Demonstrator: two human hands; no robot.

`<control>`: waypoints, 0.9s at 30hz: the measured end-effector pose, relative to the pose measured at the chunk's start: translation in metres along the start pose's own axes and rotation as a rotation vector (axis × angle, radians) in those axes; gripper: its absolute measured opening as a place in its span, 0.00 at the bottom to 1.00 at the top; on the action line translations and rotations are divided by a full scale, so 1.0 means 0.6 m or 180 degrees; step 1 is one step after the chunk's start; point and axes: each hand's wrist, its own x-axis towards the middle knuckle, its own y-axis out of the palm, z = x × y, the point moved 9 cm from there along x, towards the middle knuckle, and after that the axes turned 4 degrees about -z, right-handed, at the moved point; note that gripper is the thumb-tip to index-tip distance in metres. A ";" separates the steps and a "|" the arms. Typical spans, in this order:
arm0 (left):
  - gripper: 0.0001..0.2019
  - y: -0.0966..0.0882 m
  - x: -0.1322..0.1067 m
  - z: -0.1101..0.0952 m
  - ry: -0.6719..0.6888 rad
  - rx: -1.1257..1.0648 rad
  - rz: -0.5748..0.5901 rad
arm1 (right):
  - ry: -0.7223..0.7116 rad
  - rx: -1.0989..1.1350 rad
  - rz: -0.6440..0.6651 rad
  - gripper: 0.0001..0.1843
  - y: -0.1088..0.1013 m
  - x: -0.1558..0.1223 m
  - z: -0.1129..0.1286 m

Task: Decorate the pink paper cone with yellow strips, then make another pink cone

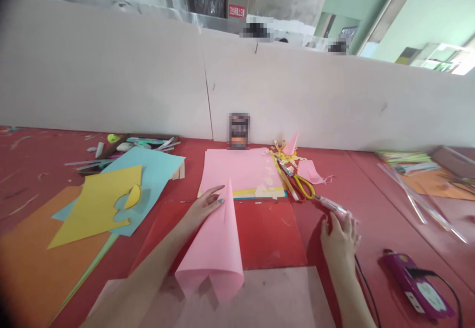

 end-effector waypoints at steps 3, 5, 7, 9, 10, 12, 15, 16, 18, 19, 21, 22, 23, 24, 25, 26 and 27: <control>0.27 0.002 -0.001 -0.002 0.0027 0.0046 0.0011 | -0.0109 0.0465 -0.0053 0.21 -0.025 0.023 0.075; 0.27 0.004 0.001 -0.004 0.0065 0.0105 0.0021 | -0.0131 0.1195 0.0290 0.18 -0.026 0.029 0.154; 0.27 0.005 0.003 -0.003 0.0091 0.0157 -0.0003 | 0.0056 0.1889 0.1045 0.18 0.003 0.015 0.238; 0.28 0.008 0.004 -0.001 0.0103 0.0137 -0.0006 | 0.0275 0.2562 0.1851 0.19 0.042 -0.019 0.319; 0.28 0.010 0.003 0.000 0.0117 0.0102 0.0016 | 0.0377 0.2852 0.2124 0.21 0.058 -0.037 0.352; 0.28 0.015 -0.002 -0.002 0.0168 0.0051 0.0078 | 0.0375 0.3174 0.2385 0.21 0.081 -0.065 0.396; 0.28 0.016 -0.011 -0.006 0.0209 0.0108 0.0076 | 0.0397 0.3304 0.2481 0.20 0.104 -0.091 0.409; 0.28 0.018 -0.013 -0.008 0.0206 0.0121 0.0088 | 0.0414 0.3336 0.2533 0.20 0.109 -0.097 0.407; 0.29 0.023 -0.016 -0.012 0.0209 0.0138 0.0165 | 0.0456 0.3476 0.2665 0.23 0.113 -0.103 0.402; 0.29 0.026 -0.017 -0.014 0.0218 0.0127 0.0215 | 0.0475 0.3585 0.2736 0.25 0.113 -0.105 0.402; 0.26 0.027 -0.017 -0.020 0.0253 0.0083 0.0205 | 0.0518 0.3851 0.2842 0.29 0.109 -0.107 0.404; 0.24 0.024 -0.017 -0.022 0.0251 0.0039 0.0139 | 0.0528 0.3971 0.2907 0.31 0.107 -0.108 0.408; 0.22 0.019 -0.016 -0.022 0.0222 -0.0010 0.0029 | 0.0535 0.4064 0.2981 0.31 0.106 -0.110 0.411; 0.21 0.013 -0.016 -0.021 0.0165 -0.0056 -0.0100 | 0.0540 0.4135 0.3071 0.32 0.105 -0.113 0.415; 0.20 0.008 -0.015 -0.018 0.0086 -0.0096 -0.0225 | 0.0544 0.4197 0.3174 0.32 0.104 -0.117 0.420; 0.20 0.003 -0.016 -0.015 -0.0004 -0.0125 -0.0320 | 0.0533 0.4248 0.3288 0.33 0.103 -0.120 0.424; 0.19 0.000 -0.016 -0.012 -0.0085 -0.0132 -0.0402 | 0.0504 0.4280 0.3400 0.33 0.102 -0.124 0.428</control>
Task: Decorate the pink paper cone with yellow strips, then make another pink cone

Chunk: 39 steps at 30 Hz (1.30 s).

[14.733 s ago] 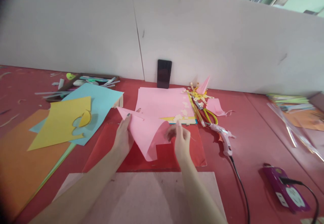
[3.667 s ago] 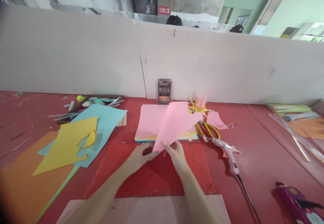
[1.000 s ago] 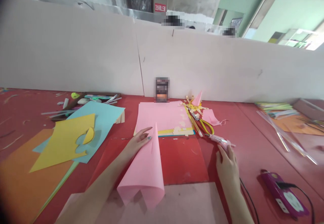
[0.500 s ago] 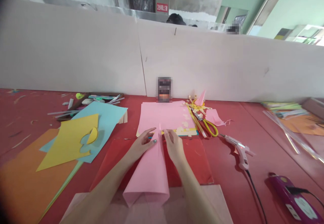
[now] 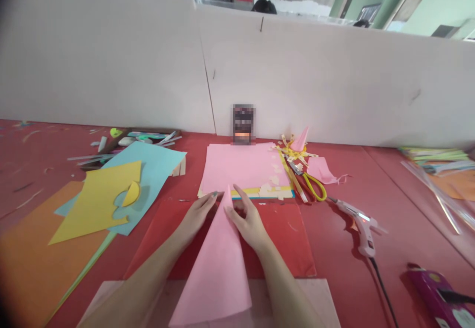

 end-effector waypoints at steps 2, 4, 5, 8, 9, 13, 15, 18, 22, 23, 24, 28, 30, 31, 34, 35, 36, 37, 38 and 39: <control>0.18 -0.005 0.000 0.004 -0.0109 0.0061 -0.0113 | 0.0042 -0.0050 0.0183 0.34 0.008 -0.003 0.000; 0.18 -0.006 0.000 0.007 -0.0160 0.0131 -0.0156 | 0.0082 -0.0176 0.0335 0.34 0.013 -0.006 0.000; 0.17 -0.006 0.001 0.008 -0.0160 0.0156 -0.0153 | 0.0116 -0.0219 0.0404 0.34 0.016 -0.007 -0.001; 0.16 -0.002 0.005 0.011 -0.0110 0.0202 -0.0057 | 0.0226 -0.0212 0.0517 0.32 0.019 -0.010 -0.003; 0.15 -0.001 0.006 0.012 -0.0092 0.0223 -0.0020 | 0.0246 -0.0181 0.0528 0.31 0.020 -0.010 -0.003; 0.13 -0.001 0.007 0.011 0.0037 0.0280 -0.0015 | 0.0244 -0.0092 0.0508 0.33 0.019 -0.009 0.001; 0.13 -0.002 0.005 0.006 0.0141 0.0267 -0.0052 | 0.0251 -0.0153 0.0528 0.35 0.019 -0.009 0.002; 0.14 -0.005 0.004 0.008 0.0044 0.0213 -0.0133 | 0.0210 -0.0350 0.0623 0.36 0.022 -0.011 0.003; 0.14 -0.008 0.003 0.015 -0.0104 0.0183 -0.0166 | 0.0136 -0.0554 0.0711 0.37 0.024 -0.012 0.004; 0.13 -0.008 0.003 0.016 -0.0111 0.0171 -0.0150 | 0.0127 -0.0579 0.0724 0.37 0.025 -0.013 0.004; 0.13 -0.007 0.003 0.017 -0.0121 0.0148 -0.0139 | 0.0123 -0.0604 0.0735 0.37 0.025 -0.013 0.004; 0.11 -0.011 0.006 0.021 -0.0076 0.0133 -0.0231 | 0.0064 -0.0670 0.0701 0.34 0.025 -0.014 0.004; 0.11 -0.015 0.006 0.019 -0.0005 0.0203 -0.0314 | 0.0020 -0.0612 0.0678 0.32 0.024 -0.014 0.005; 0.11 -0.015 0.006 0.017 0.0014 0.0235 -0.0338 | 0.0008 -0.0567 0.0667 0.31 0.024 -0.013 0.005; 0.12 -0.012 0.005 0.013 0.0006 0.0277 -0.0288 | 0.0070 -0.0410 0.0695 0.31 0.024 -0.011 0.005; 0.12 -0.009 0.004 0.012 -0.0013 0.0267 -0.0246 | 0.0111 -0.0353 0.0713 0.32 0.025 -0.011 0.006; 0.12 -0.007 0.003 0.010 -0.0018 0.0252 -0.0206 | 0.0158 -0.0294 0.0731 0.33 0.026 -0.011 0.006; 0.13 -0.005 0.002 0.009 -0.0016 0.0236 -0.0176 | 0.0211 -0.0230 0.0745 0.34 0.026 -0.011 0.006; 0.14 -0.004 0.002 0.008 -0.0028 0.0220 -0.0154 | 0.0263 -0.0166 0.0753 0.35 0.027 -0.010 0.006; 0.15 -0.003 0.001 0.009 -0.0061 0.0194 -0.0129 | 0.0306 -0.0104 0.0750 0.36 0.027 -0.010 0.005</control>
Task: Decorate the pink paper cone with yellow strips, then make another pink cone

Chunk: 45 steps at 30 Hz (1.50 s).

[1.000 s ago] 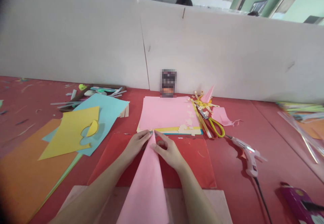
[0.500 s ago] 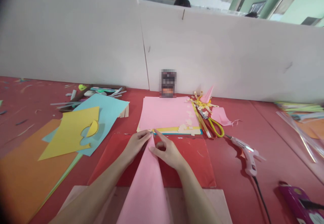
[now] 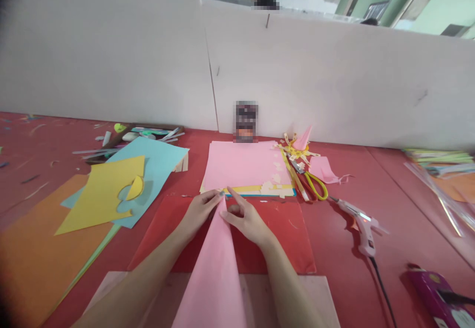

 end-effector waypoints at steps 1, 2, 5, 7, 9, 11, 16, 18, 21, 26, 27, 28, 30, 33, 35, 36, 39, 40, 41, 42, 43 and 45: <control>0.16 0.002 0.000 0.002 -0.0052 -0.0033 0.0035 | 0.0025 0.0063 -0.0002 0.37 0.000 0.000 -0.001; 0.16 0.004 0.000 0.004 -0.0109 -0.0073 0.0082 | 0.0046 0.0120 -0.0003 0.37 -0.001 0.000 -0.002; 0.17 0.012 0.000 0.007 -0.0182 -0.0175 0.0287 | 0.0086 0.0216 -0.0013 0.37 -0.002 0.000 -0.005; 0.17 0.014 0.000 0.005 -0.0138 -0.0179 0.0386 | 0.0128 0.0208 -0.0007 0.36 -0.002 -0.001 -0.006; 0.16 0.014 0.001 0.005 -0.0128 -0.0184 0.0424 | 0.0149 0.0146 -0.0010 0.36 -0.002 -0.002 -0.004; 0.16 0.013 0.002 0.005 -0.0120 -0.0187 0.0422 | 0.0144 0.0086 -0.0016 0.35 -0.003 -0.003 -0.001; 0.17 0.009 0.002 -0.001 -0.0036 -0.0150 0.0391 | 0.0104 0.0001 -0.0009 0.34 -0.003 -0.002 0.001; 0.17 0.008 0.001 -0.004 -0.0038 -0.0162 0.0366 | 0.0091 -0.0019 -0.0005 0.35 -0.003 -0.002 0.000; 0.16 0.007 0.001 -0.006 -0.0095 -0.0156 0.0313 | 0.0062 -0.0031 0.0032 0.35 -0.001 -0.001 0.000; 0.15 0.004 0.005 -0.001 -0.0080 -0.0078 0.0227 | -0.0038 -0.0142 0.0031 0.35 0.000 0.001 -0.001; 0.15 0.003 0.006 0.001 -0.0052 -0.0055 0.0203 | -0.0055 -0.0163 0.0024 0.35 0.000 0.001 -0.001; 0.15 0.002 0.008 0.002 -0.0017 -0.0023 0.0177 | -0.0066 -0.0180 0.0018 0.35 0.000 0.002 -0.002; 0.14 -0.001 0.011 0.005 0.0067 0.0077 0.0116 | -0.0072 -0.0204 0.0007 0.35 0.002 0.003 -0.004; 0.13 -0.007 0.015 0.007 0.0175 0.0191 0.0024 | -0.0072 -0.0287 -0.0045 0.35 0.004 0.006 -0.006; 0.13 -0.010 0.017 0.007 0.0187 0.0201 0.0006 | -0.0102 -0.0328 -0.0083 0.35 0.005 0.008 -0.005; 0.13 -0.010 0.017 0.007 0.0180 0.0195 0.0012 | -0.0122 -0.0335 -0.0094 0.35 0.005 0.008 -0.005; 0.12 -0.009 0.017 0.006 0.0140 0.0168 0.0072 | -0.0160 -0.0368 -0.0124 0.33 0.006 0.009 -0.006; 0.12 -0.007 0.016 0.005 0.0139 0.0160 0.0102 | -0.0162 -0.0406 -0.0141 0.33 0.005 0.009 -0.007; 0.12 -0.006 0.014 0.003 0.0147 0.0157 0.0131 | -0.0164 -0.0459 -0.0161 0.33 0.005 0.009 -0.008; 0.13 -0.005 0.013 0.002 0.0165 0.0160 0.0148 | -0.0168 -0.0522 -0.0181 0.33 0.004 0.008 -0.009; 0.13 -0.004 0.012 0.002 0.0190 0.0172 0.0164 | -0.0175 -0.0592 -0.0201 0.33 0.003 0.008 -0.009; 0.13 -0.003 0.011 0.002 0.0230 0.0197 0.0161 | -0.0200 -0.0723 -0.0233 0.32 0.002 0.006 -0.007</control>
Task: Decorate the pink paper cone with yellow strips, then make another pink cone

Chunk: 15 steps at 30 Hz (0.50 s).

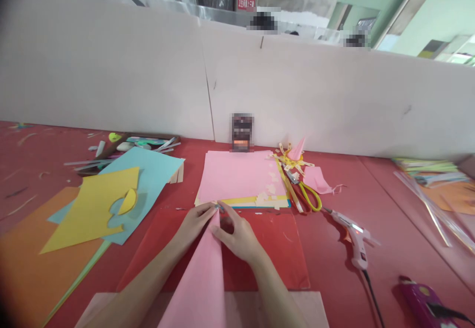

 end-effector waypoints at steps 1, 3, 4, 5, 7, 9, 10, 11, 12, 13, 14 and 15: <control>0.13 0.000 0.000 0.002 -0.0006 0.0002 -0.0017 | -0.0015 -0.0045 -0.0006 0.31 0.000 0.000 0.001; 0.12 -0.003 0.000 0.007 -0.0069 -0.0022 -0.0076 | -0.0029 -0.0087 -0.0013 0.30 -0.001 -0.001 0.002; 0.12 -0.004 -0.001 0.009 -0.0112 -0.0043 -0.0103 | -0.0027 -0.0109 -0.0030 0.29 -0.001 0.000 0.003; 0.12 -0.004 -0.001 0.011 -0.0143 -0.0065 -0.0120 | -0.0019 -0.0145 -0.0053 0.28 -0.002 0.000 0.003; 0.12 -0.003 -0.002 0.009 -0.0149 -0.0089 -0.0107 | 0.0011 -0.0227 -0.0116 0.26 -0.003 0.001 0.002; 0.12 -0.002 -0.003 0.004 -0.0118 -0.0063 -0.0094 | 0.0057 -0.0273 -0.0191 0.23 -0.005 0.003 0.001; 0.12 -0.002 -0.003 0.001 -0.0103 -0.0031 -0.0090 | 0.0092 -0.0273 -0.0220 0.21 -0.005 0.004 0.000; 0.11 -0.002 -0.002 -0.001 -0.0089 0.0013 -0.0091 | 0.0131 -0.0262 -0.0252 0.20 -0.005 0.006 -0.002; 0.12 -0.002 -0.002 -0.002 -0.0075 0.0063 -0.0098 | 0.0159 -0.0246 -0.0320 0.19 -0.007 0.007 -0.003; 0.12 -0.002 -0.001 -0.004 -0.0059 0.0113 -0.0120 | 0.0169 -0.0229 -0.0431 0.18 -0.012 0.009 -0.005; 0.12 -0.004 0.000 -0.004 -0.0046 0.0156 -0.0160 | 0.0163 -0.0200 -0.0596 0.17 -0.018 0.010 -0.005; 0.13 -0.006 0.001 -0.005 -0.0039 0.0176 -0.0220 | 0.0143 -0.0161 -0.0801 0.17 -0.028 0.010 -0.005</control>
